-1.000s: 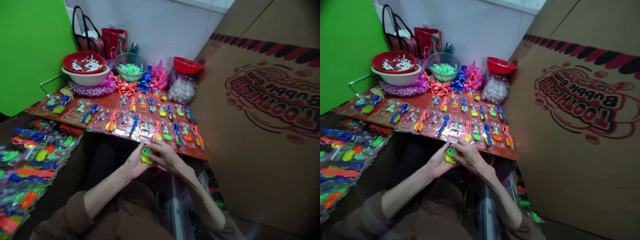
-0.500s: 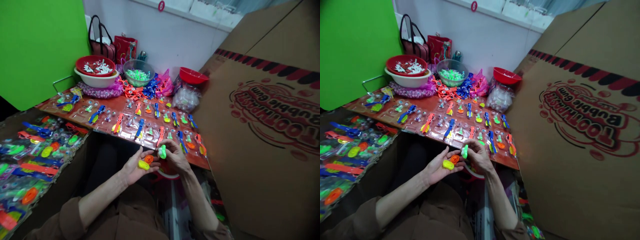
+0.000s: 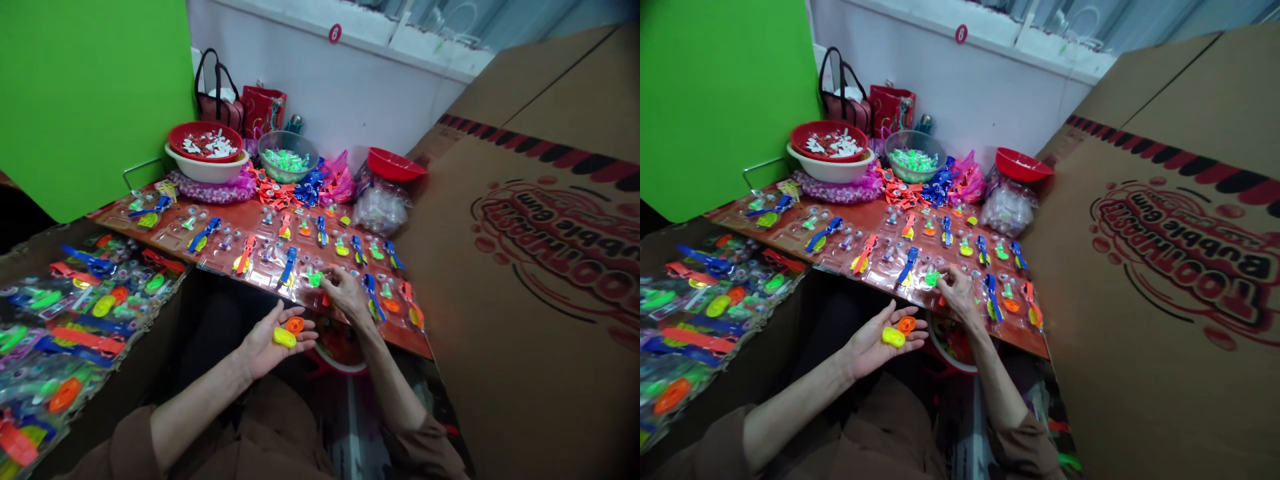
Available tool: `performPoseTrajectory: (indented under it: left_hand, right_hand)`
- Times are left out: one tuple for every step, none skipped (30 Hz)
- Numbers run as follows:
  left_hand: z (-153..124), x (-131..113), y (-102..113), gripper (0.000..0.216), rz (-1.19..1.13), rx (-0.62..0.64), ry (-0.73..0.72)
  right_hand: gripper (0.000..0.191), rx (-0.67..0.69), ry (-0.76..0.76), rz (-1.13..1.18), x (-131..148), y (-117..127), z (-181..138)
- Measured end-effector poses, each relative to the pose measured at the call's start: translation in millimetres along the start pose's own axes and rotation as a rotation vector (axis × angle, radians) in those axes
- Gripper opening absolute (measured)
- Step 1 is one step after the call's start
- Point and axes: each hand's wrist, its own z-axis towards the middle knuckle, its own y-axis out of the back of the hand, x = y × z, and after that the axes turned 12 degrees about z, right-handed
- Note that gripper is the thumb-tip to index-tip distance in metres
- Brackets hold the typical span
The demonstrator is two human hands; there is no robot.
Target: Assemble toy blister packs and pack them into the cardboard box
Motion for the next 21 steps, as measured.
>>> performPoseTrajectory:
  left_hand:
    - [-0.6, -1.5, 1.0, 0.044, -0.005, 0.002, -0.006]
    - [-1.2, -3.1, 2.1, 0.044, -0.01, 0.005, -0.011]
    - [-1.8, -4.8, 3.2, 0.043, -0.016, 0.01, -0.014]
    - [-2.4, -6.7, 4.2, 0.043, -0.023, 0.014, -0.019]
    - [-3.0, -8.7, 5.0, 0.044, -0.032, 0.017, -0.024]
    - [-3.6, -10.8, 5.4, 0.043, -0.04, 0.019, -0.032]
    - [-4.2, -13.1, 5.4, 0.043, -0.046, 0.02, -0.041]
    - [-4.8, -15.5, 5.0, 0.043, -0.051, 0.02, -0.053]
    - [-5.4, -18.0, 4.1, 0.043, -0.055, 0.02, -0.065]
    - [-6.0, -20.4, 3.0, 0.043, -0.057, 0.021, -0.077]
    - [-6.5, -22.8, 1.6, 0.043, -0.059, 0.022, -0.084]
    - [-6.9, -25.1, 0.3, 0.044, -0.061, 0.023, -0.089]
    - [-7.2, -27.1, -1.0, 0.044, -0.064, 0.025, -0.092]
    - [-7.4, -28.8, -2.1, 0.044, -0.068, 0.027, -0.097]
    - [-7.5, -30.3, -2.8, 0.045, -0.075, 0.028, -0.104]
    - [-7.7, -31.4, -3.4, 0.046, -0.083, 0.028, -0.113]
    - [-8.0, -32.2, -3.7, 0.046, -0.091, 0.027, -0.122]
    - [-8.4, -32.7, -3.8, 0.046, -0.098, 0.025, -0.129]
    - [-9.2, -33.1, -3.8, 0.045, -0.102, 0.025, -0.132]
    - [-10.3, -33.5, -3.5, 0.044, -0.103, 0.024, -0.13]
    - [-11.6, -33.8, -3.1, 0.043, -0.104, 0.023, -0.126]
  right_hand:
    - [0.028, 0.021, 0.005, -0.059, -1.9, -2.1, 2.0]
    - [0.03, 0.036, 0.016, -0.121, -3.5, -3.5, 3.0]
    - [0.032, 0.043, 0.03, -0.181, -4.7, -4.2, 3.1]
    - [0.033, 0.045, 0.042, -0.234, -5.5, -4.1, 2.6]
    - [0.033, 0.043, 0.057, -0.273, -5.8, -3.5, 1.8]
    - [0.033, 0.042, 0.081, -0.294, -5.4, -2.6, 0.7]
    - [0.031, 0.052, 0.114, -0.296, -4.1, -1.7, -0.6]
    - [0.03, 0.067, 0.155, -0.282, -1.8, -1.1, -2.2]
    - [0.027, 0.084, 0.203, -0.256, 1.8, -1.0, -4.3]
    - [0.025, 0.103, 0.252, -0.224, 6.6, -1.5, -7.0]
    - [0.022, 0.125, 0.295, -0.188, 12.8, -2.7, -10.5]
    - [0.02, 0.155, 0.329, -0.153, 20.2, -4.5, -14.7]
    - [0.018, 0.201, 0.356, -0.122, 28.4, -6.8, -19.4]
    - [0.017, 0.267, 0.378, -0.097, 37.1, -9.4, -24.3]
    - [0.017, 0.35, 0.401, -0.081, 45.7, -12.2, -29.0]
    - [0.018, 0.433, 0.424, -0.075, 53.8, -15.1, -33.2]
    - [0.02, 0.506, 0.444, -0.082, 61.0, -18.0, -36.5]
    - [0.023, 0.56, 0.46, -0.1, 66.9, -20.7, -38.8]
    - [0.025, 0.593, 0.468, -0.125, 71.5, -23.2, -40.0]
    - [0.026, 0.612, 0.468, -0.152, 74.6, -25.5, -40.3]
    - [0.027, 0.62, 0.46, -0.176, 76.4, -27.6, -40.1]
